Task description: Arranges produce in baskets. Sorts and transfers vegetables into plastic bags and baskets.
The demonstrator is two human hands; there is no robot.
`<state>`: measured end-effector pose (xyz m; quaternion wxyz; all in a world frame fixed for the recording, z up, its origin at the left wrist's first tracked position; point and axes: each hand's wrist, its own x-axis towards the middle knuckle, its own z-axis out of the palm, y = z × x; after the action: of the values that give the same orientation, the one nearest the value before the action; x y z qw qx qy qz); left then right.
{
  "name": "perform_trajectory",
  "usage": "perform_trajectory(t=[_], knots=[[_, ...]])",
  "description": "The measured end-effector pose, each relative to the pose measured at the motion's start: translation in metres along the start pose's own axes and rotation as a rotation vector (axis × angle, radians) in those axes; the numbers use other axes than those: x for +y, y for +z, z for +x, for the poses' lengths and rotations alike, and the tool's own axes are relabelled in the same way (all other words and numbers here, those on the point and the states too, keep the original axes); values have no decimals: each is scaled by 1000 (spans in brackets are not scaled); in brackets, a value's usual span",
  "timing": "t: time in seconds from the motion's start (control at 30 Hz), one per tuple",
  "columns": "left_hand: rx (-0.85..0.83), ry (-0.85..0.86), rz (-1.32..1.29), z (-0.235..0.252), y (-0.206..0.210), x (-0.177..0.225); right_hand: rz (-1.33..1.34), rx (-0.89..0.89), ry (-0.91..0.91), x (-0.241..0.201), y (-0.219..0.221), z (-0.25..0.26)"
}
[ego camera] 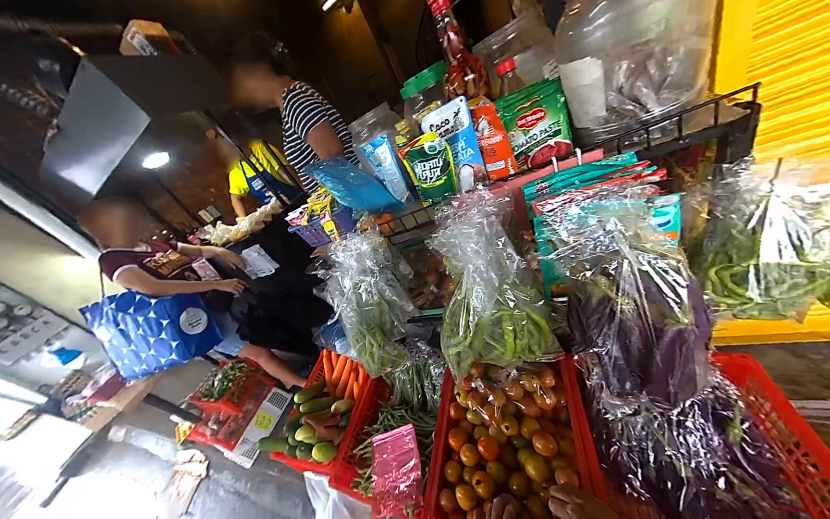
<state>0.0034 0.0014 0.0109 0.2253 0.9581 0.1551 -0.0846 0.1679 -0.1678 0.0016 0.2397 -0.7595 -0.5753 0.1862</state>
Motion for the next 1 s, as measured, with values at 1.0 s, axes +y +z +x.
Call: perform_trajectory(t=[1.0], knots=[[25, 89, -69, -2, 6, -5, -19, 13, 46, -3, -2, -3]])
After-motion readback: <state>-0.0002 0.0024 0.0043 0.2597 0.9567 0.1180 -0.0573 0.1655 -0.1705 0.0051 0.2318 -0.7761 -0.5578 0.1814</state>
